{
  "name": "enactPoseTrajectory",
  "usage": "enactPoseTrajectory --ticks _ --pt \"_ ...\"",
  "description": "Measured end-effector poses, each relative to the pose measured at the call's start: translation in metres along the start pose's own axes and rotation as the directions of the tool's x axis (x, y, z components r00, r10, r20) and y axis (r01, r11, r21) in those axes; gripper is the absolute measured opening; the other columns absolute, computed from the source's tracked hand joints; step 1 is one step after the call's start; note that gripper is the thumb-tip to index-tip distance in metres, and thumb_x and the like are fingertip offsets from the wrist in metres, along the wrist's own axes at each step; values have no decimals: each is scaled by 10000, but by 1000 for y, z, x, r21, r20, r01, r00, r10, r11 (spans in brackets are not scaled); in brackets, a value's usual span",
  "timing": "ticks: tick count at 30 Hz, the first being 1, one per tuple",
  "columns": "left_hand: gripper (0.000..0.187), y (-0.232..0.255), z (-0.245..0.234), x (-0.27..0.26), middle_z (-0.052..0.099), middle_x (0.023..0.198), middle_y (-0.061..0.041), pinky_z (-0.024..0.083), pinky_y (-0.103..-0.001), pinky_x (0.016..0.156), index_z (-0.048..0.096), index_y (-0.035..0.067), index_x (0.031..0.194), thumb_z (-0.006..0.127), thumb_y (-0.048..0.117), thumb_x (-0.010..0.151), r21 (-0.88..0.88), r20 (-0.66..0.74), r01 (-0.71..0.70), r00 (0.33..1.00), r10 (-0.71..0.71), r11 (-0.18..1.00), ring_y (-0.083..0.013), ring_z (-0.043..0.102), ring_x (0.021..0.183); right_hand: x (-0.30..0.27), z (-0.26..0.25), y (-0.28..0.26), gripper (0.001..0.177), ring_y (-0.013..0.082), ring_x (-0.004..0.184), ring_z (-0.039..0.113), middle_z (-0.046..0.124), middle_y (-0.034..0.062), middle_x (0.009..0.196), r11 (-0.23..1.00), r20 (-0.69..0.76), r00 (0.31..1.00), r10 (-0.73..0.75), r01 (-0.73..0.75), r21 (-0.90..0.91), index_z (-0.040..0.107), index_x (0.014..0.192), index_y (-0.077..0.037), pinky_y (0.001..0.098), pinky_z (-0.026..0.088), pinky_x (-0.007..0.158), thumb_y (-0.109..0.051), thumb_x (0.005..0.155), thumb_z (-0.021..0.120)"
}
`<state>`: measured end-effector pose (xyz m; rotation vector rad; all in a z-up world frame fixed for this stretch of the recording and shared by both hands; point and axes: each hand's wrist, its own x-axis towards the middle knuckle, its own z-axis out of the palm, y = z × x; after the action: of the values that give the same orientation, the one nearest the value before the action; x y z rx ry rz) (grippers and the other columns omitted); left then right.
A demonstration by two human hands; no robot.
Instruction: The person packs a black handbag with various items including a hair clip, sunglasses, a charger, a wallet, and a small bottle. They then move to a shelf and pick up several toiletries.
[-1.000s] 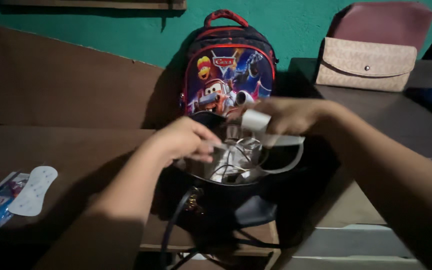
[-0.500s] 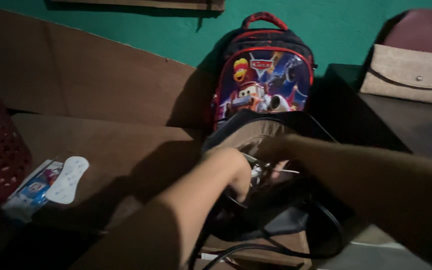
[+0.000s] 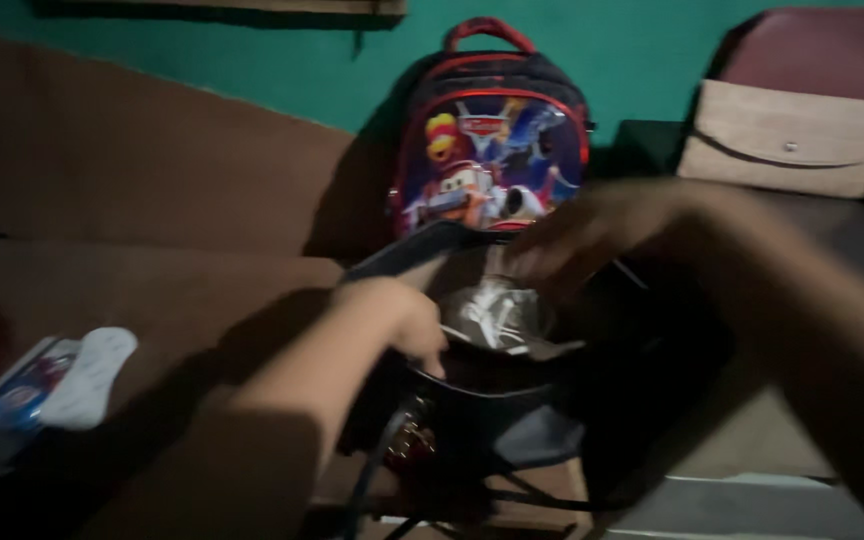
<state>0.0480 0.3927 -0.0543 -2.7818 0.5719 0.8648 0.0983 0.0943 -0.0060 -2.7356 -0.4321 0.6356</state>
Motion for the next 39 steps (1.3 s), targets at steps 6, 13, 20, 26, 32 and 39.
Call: enactPoseTrajectory --ticks 6,13,20,26,32,39 --pt "596 40 -48 -7 646 1334 -129 490 -472 1007 714 138 1287 732 588 896 -190 -170 91 978 -124 978 -316 625 1197 -179 -50 82 622 333 1103 707 718 194 1247 898 -638 650 412 -173 404 718 1333 -38 483 535 937 -454 871 736" --pt "300 153 -103 1 706 696 -57 502 -319 503 721 -15 845 686 254 975 -576 -303 -309 941 153 757 -153 600 537 -222 -5 212 696 371 905 768 766 252 1013 505 -616 269 741 -827 246 780 1103 63 461 609 824 -553 788 855" --pt "278 146 -98 -15 766 783 -109 492 -286 526 797 -5 941 703 256 926 -689 -465 -545 838 286 478 -145 646 593 -237 5 177 665 391 868 727 750 283 1004 549 -391 505 770 -212 808 724 1177 84 450 568 789 -432 780 857" --pt "579 124 -70 -40 733 1111 -162 620 -335 815 614 -48 1277 676 393 907 -907 -421 -391 816 396 -158 -230 739 940 -185 51 12 692 432 967 731 752 348 1168 624 -279 765 580 -197 756 722 1205 148 617 521 976 -400 807 860" --pt "489 70 -12 -72 724 1173 -133 630 -404 871 593 -8 1308 706 144 857 -915 -400 -371 888 227 -159 -249 727 1043 -141 88 -75 748 270 1134 683 688 203 1263 609 -208 964 166 65 790 468 1426 9 395 550 979 -295 845 827" --pt "554 18 3 -58 687 1275 -234 599 -418 966 517 -141 1359 696 196 957 -879 -454 -390 861 231 -274 -265 715 1114 -131 82 -99 427 219 1030 702 750 96 1165 634 -303 950 78 187 750 625 1278 -102 385 556 862 -162 860 688"
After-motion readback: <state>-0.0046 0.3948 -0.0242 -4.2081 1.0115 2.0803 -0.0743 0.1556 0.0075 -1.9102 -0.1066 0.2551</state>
